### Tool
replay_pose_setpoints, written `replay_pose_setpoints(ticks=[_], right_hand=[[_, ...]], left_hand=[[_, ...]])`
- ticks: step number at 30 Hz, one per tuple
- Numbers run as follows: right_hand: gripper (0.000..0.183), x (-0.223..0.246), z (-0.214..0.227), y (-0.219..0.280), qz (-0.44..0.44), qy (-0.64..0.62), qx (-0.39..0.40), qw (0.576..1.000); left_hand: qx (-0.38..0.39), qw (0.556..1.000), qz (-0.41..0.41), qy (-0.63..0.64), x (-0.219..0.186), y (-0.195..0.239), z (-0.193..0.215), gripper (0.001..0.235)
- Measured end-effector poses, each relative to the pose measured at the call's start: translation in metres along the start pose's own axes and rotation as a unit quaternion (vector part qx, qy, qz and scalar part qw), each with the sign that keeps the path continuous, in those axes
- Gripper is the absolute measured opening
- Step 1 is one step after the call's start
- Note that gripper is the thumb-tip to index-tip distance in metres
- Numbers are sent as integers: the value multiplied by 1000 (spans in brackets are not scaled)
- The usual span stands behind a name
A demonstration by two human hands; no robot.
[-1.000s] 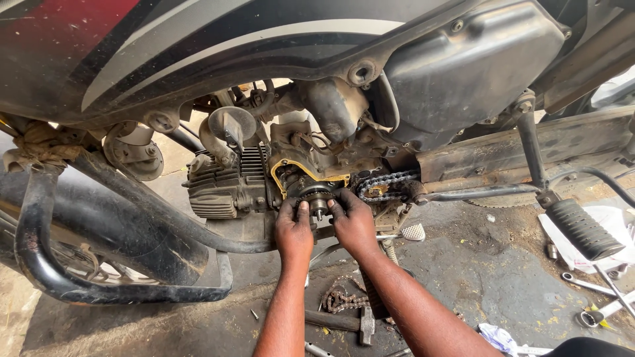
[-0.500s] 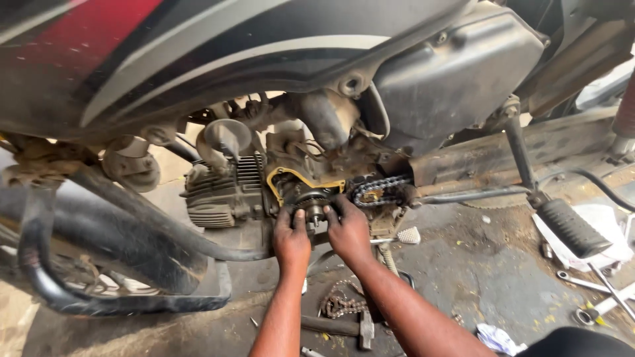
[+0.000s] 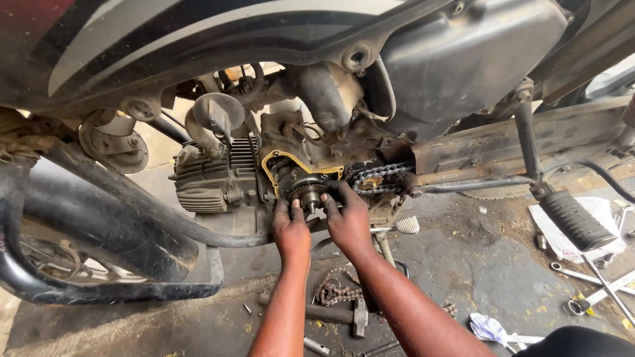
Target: The person kneels beside a motorcycle with its engine side cover removed and works on the exposed engine case. They pick up small parts and a chain from the ground, fit a sprocket-like gear onto the engine shaft, and press and align the component with both hands while the drive chain hangs nearby.
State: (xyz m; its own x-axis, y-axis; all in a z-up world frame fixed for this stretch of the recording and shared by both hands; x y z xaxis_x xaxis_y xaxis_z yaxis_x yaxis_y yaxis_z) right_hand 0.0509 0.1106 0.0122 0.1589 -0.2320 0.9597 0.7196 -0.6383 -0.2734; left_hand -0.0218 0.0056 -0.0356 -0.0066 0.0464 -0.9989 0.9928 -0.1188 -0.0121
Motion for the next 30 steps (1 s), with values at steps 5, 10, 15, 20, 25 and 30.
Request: replay_pose_setpoints(ticks=[5, 10, 15, 20, 25, 30], right_hand=[[17, -13, -5, -7, -20, 23, -27, 999], [16, -2, -9, -4, -53, 36, -42, 997], [16, -4, -7, -4, -48, 6, -45, 998], [15, -5, -5, -1, 5, 13, -42, 999], [17, -6, -5, 0, 25, 13, -34, 999], [18, -4, -6, -1, -15, 101, -20, 995]], left_hand=[[-14, 997, -67, -27, 1, -4, 1, 21], [-37, 991, -87, -93, 1, -9, 2, 22], [-70, 971, -79, -217, -9, -5, 6, 26], [-46, 974, -68, -209, -4, -4, 9, 25], [-35, 971, -33, -233, -20, 1, 10, 26], [-41, 974, -70, -209, -50, 6, 9, 27]])
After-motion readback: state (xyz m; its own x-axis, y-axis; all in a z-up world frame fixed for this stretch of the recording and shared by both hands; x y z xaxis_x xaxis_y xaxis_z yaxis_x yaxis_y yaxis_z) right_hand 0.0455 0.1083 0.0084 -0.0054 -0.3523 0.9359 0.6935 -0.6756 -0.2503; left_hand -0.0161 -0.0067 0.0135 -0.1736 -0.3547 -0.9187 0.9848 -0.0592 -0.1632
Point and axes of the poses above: each hand's wrist, its own y-axis away from the middle knuckle, its own z-axis out of the back of the hand, x = y × z, the point moved 2 cm from there along -y, towards the middle knuckle, and after that the axes turned 1 degree about x, right-handed, at the moved point
